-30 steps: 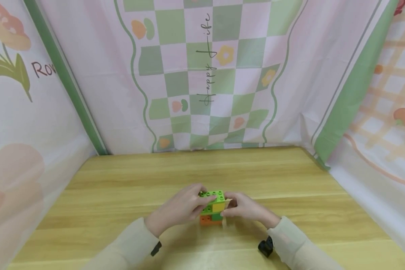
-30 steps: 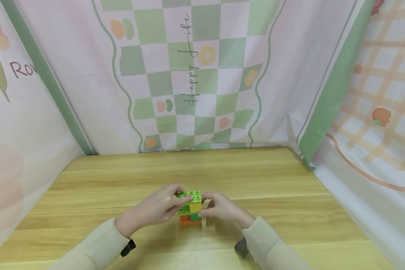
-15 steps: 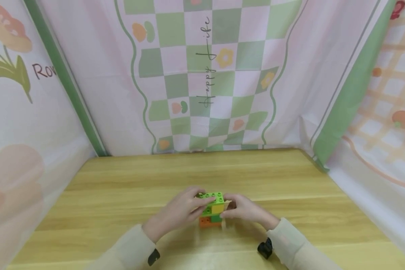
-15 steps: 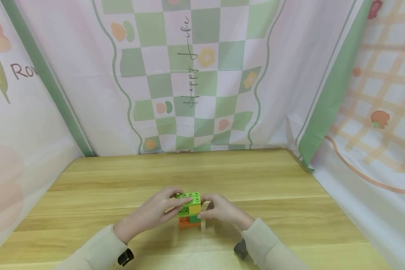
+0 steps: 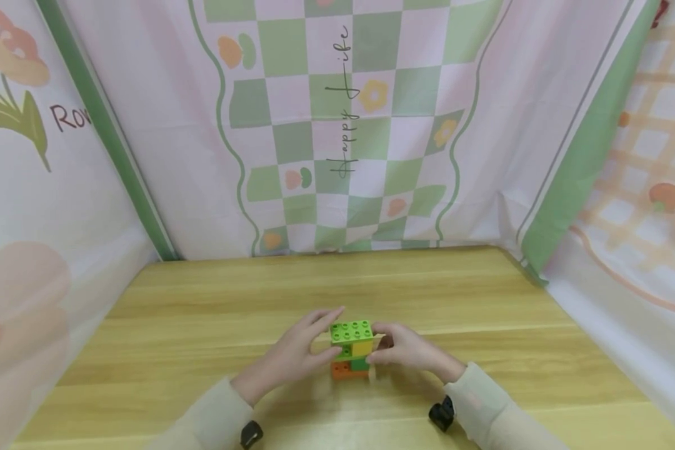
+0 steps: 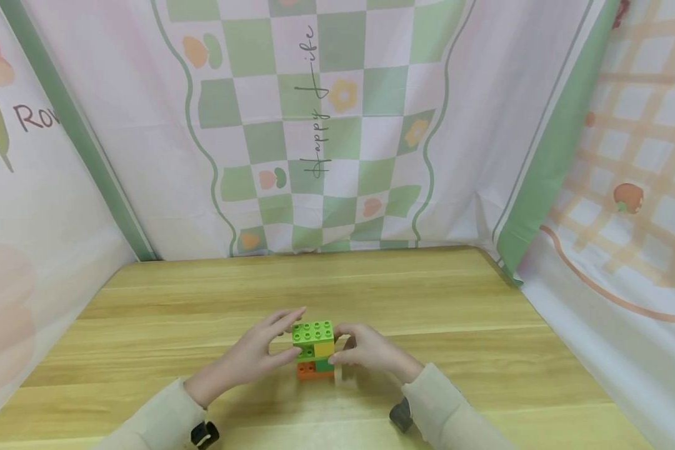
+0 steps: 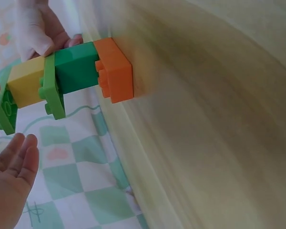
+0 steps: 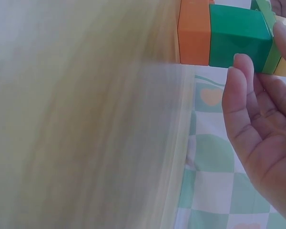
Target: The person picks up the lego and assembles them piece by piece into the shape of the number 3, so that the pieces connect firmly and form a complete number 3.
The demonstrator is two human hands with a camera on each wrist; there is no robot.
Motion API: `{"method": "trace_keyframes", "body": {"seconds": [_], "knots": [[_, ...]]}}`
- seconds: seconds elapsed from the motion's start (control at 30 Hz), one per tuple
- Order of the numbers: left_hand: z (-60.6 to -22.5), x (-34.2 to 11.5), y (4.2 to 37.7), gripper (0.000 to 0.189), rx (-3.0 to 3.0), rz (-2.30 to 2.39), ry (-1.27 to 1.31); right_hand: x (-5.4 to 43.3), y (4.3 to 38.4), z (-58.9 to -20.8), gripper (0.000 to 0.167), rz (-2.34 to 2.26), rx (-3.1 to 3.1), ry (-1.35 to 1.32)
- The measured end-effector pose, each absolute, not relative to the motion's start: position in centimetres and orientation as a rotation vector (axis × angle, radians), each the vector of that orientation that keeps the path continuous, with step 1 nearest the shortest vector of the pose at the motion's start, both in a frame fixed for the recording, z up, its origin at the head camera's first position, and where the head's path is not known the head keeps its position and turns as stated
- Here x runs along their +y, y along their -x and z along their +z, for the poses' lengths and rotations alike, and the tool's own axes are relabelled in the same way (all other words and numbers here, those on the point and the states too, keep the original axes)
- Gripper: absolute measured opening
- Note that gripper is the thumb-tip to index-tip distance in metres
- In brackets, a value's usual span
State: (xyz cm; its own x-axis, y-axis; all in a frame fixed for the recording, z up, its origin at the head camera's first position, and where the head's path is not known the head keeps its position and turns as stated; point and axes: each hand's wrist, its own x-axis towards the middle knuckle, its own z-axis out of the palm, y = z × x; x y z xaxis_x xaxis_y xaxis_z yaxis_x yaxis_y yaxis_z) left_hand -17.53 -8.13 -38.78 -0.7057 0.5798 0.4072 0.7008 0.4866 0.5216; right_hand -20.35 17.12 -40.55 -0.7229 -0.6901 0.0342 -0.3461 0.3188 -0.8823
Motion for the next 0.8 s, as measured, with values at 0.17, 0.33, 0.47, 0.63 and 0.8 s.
{"method": "trace_keyframes", "body": {"seconds": [0.17,0.33,0.47,0.63,0.8], "knots": [[-39.2,-8.5,17.6,0.069,-2.568,-1.171,1.085,17.1,20.4,-40.6,0.040,-1.361,2.257,0.911],[-39.7,-8.7,17.5,0.071,-2.595,-1.279,1.050,17.1,20.4,-40.6,0.041,-1.362,2.259,0.902],[-40.1,-8.7,17.6,0.071,-2.602,-1.357,1.016,17.1,20.3,-40.6,0.042,-1.368,2.251,0.892],[-40.7,-8.6,17.7,0.069,-2.580,-1.457,0.974,17.1,20.3,-40.5,0.043,-1.364,2.255,0.893],[-40.9,-8.5,17.5,0.067,-2.563,-1.557,0.918,17.1,20.3,-40.4,0.042,-1.363,2.247,0.887]]}}
